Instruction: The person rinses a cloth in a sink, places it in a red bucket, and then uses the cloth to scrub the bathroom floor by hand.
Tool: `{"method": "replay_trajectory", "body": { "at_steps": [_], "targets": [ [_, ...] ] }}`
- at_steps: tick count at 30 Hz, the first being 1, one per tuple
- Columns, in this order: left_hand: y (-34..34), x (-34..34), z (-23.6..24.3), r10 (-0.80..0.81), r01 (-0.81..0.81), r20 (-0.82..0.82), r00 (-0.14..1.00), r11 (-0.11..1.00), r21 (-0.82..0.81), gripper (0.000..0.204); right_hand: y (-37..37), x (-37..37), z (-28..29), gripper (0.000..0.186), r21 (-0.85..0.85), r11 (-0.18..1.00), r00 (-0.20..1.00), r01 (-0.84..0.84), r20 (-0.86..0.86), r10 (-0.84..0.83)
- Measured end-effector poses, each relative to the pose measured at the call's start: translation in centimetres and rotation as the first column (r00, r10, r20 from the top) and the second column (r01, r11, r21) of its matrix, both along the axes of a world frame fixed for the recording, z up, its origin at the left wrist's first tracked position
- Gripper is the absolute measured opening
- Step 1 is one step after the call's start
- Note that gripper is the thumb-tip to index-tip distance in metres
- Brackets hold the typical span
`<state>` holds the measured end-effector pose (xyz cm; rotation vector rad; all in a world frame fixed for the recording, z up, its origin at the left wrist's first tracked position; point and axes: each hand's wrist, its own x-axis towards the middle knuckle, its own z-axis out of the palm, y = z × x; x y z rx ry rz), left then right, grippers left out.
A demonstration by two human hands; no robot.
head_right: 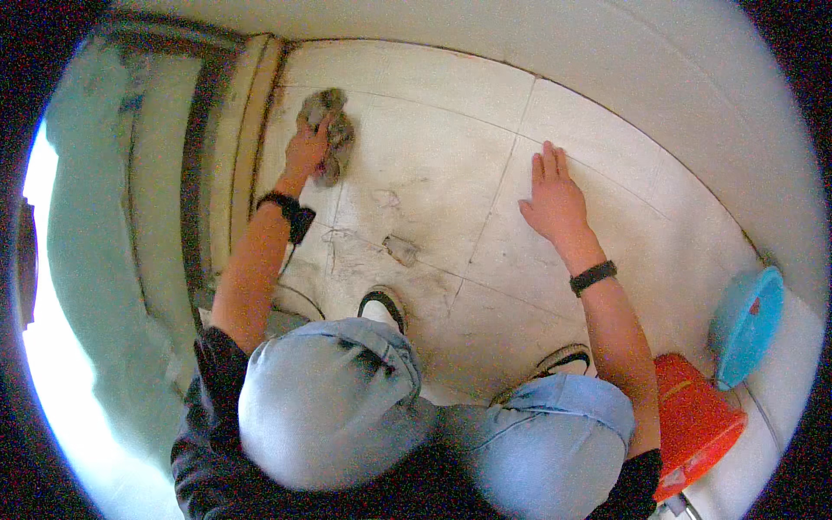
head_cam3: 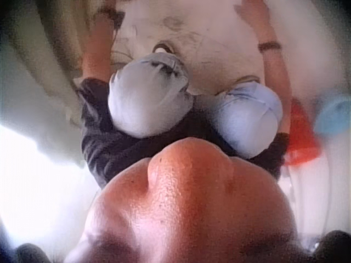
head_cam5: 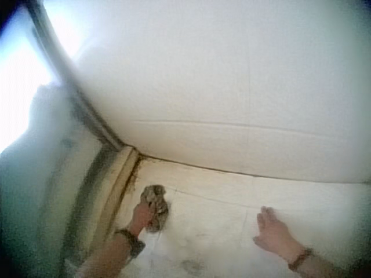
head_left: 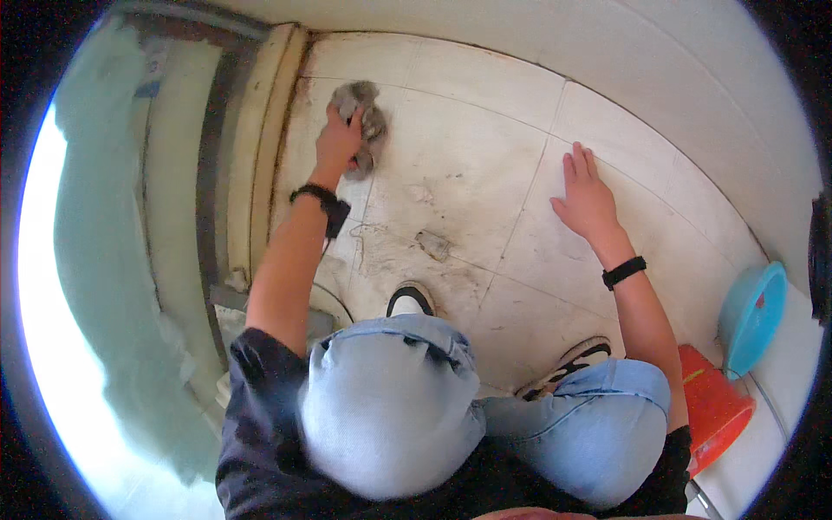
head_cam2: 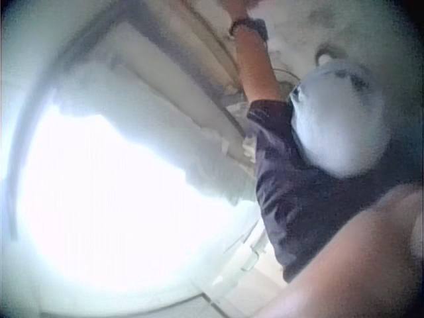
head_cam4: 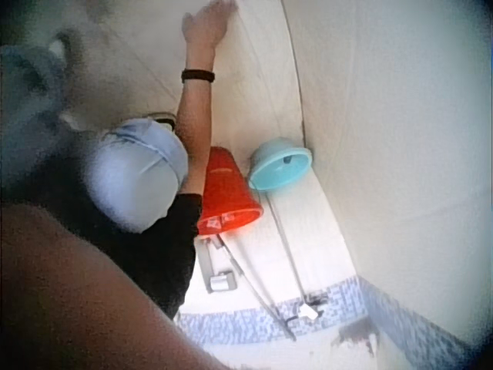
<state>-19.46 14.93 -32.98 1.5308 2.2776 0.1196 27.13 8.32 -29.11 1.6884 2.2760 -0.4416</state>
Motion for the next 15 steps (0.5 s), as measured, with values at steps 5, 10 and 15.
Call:
{"method": "replay_trajectory", "body": {
  "at_steps": [5,10,15],
  "targets": [
    [7.7,10.4,1.0,-0.337,0.346,-0.139,0.931,0.938,0.039,0.078,0.4,1.5,-0.6,0.077,-0.068,0.997,0.995,0.033,-0.097,-0.040],
    [4.5,26.5,0.2,-0.641,0.644,-0.069,0.765,0.759,0.095,0.072,0.4,3.8,-1.1,0.068,-0.096,0.970,0.860,0.223,-0.449,-0.243],
    [-2.1,35.3,-0.1,-0.888,0.884,-0.014,0.460,0.456,0.104,0.045,-2.6,3.6,-0.4,0.067,0.226,0.940,0.864,0.257,-0.489,-0.119]
  ]
}}
